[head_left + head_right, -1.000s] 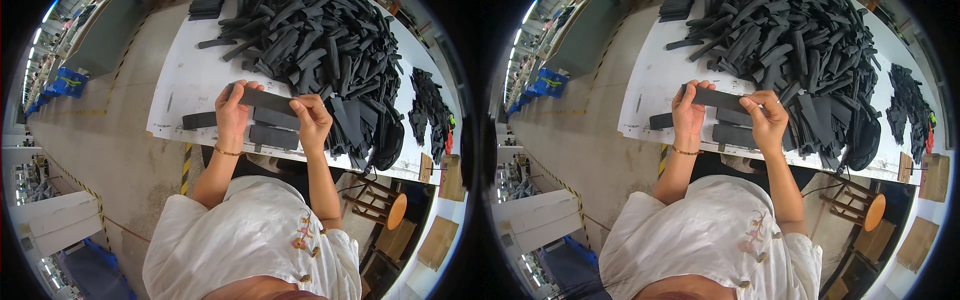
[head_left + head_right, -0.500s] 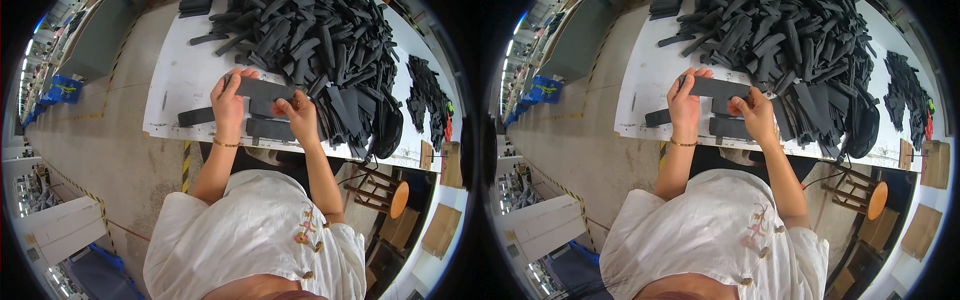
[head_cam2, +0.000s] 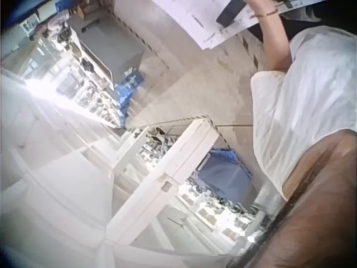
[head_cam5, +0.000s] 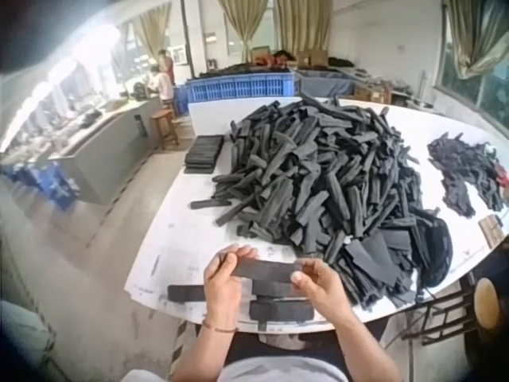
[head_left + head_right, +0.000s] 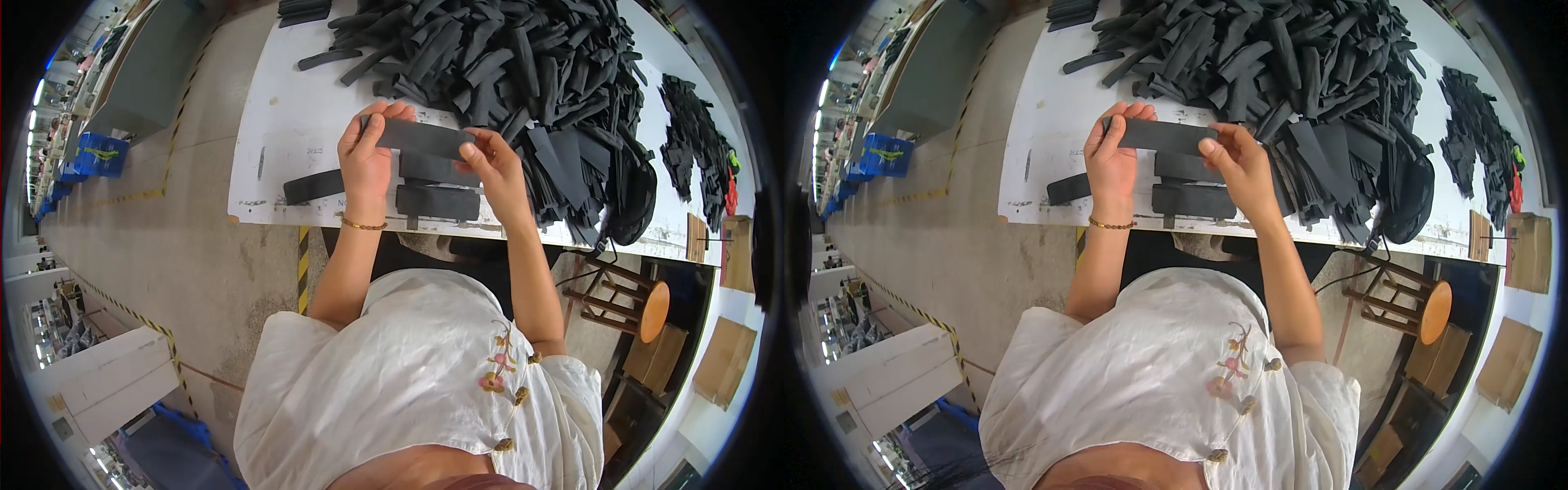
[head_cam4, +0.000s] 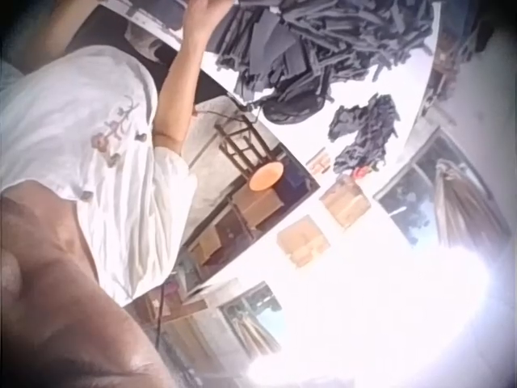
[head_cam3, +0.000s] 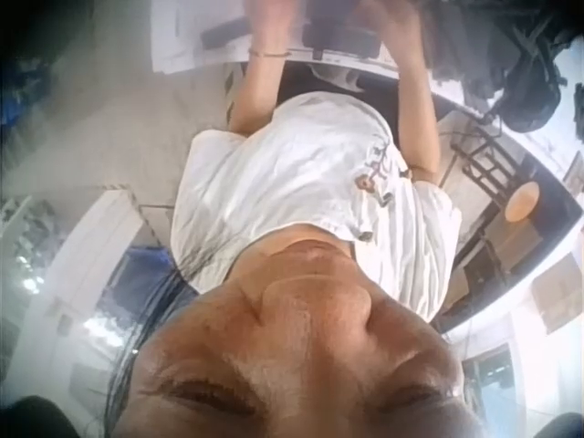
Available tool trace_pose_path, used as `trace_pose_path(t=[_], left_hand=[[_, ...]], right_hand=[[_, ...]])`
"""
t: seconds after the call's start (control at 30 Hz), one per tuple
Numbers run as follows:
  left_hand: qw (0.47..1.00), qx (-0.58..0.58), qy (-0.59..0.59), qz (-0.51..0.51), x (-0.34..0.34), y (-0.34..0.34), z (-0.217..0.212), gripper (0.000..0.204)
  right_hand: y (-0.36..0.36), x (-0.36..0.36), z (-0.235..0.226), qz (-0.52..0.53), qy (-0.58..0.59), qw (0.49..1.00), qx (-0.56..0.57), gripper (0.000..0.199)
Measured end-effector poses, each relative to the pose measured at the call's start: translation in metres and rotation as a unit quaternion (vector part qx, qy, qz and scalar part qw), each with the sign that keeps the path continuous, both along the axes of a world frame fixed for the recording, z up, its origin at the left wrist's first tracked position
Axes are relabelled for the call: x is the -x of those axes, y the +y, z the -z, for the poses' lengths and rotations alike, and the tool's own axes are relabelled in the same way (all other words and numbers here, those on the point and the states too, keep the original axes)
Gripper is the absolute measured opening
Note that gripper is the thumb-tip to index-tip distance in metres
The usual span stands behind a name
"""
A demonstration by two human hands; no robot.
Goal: Sorting and stacking grey foam or rubber components on a workbench in a production facility.
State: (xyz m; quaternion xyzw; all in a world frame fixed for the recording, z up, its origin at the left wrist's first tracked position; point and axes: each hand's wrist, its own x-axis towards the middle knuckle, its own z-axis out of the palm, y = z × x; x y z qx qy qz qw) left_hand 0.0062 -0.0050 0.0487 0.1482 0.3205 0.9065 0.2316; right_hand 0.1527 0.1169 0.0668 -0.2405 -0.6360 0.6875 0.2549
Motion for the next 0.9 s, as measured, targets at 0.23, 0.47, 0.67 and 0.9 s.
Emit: trace_pose_path(t=[0.23,0.47,0.67,0.9], left_hand=[[0.997,-0.027,-0.07,0.017,0.005,0.006,0.001,0.02],[0.975,0.14,-0.167,0.039,-0.004,-0.011,0.0,0.03],[0.978,0.154,-0.138,0.022,-0.001,-0.012,-0.006,0.02],[0.986,0.159,-0.053,0.022,-0.002,-0.009,0.002,0.021]], right_hand=[[0.0,-0.004,0.015,0.065,0.045,0.995,-0.057,0.009],[0.013,0.001,-0.012,0.083,0.163,0.733,-0.655,0.032],[0.02,-0.01,-0.001,-0.052,0.117,0.7,-0.703,0.041],[0.012,-0.011,0.024,-0.085,0.018,0.982,0.167,0.028]])
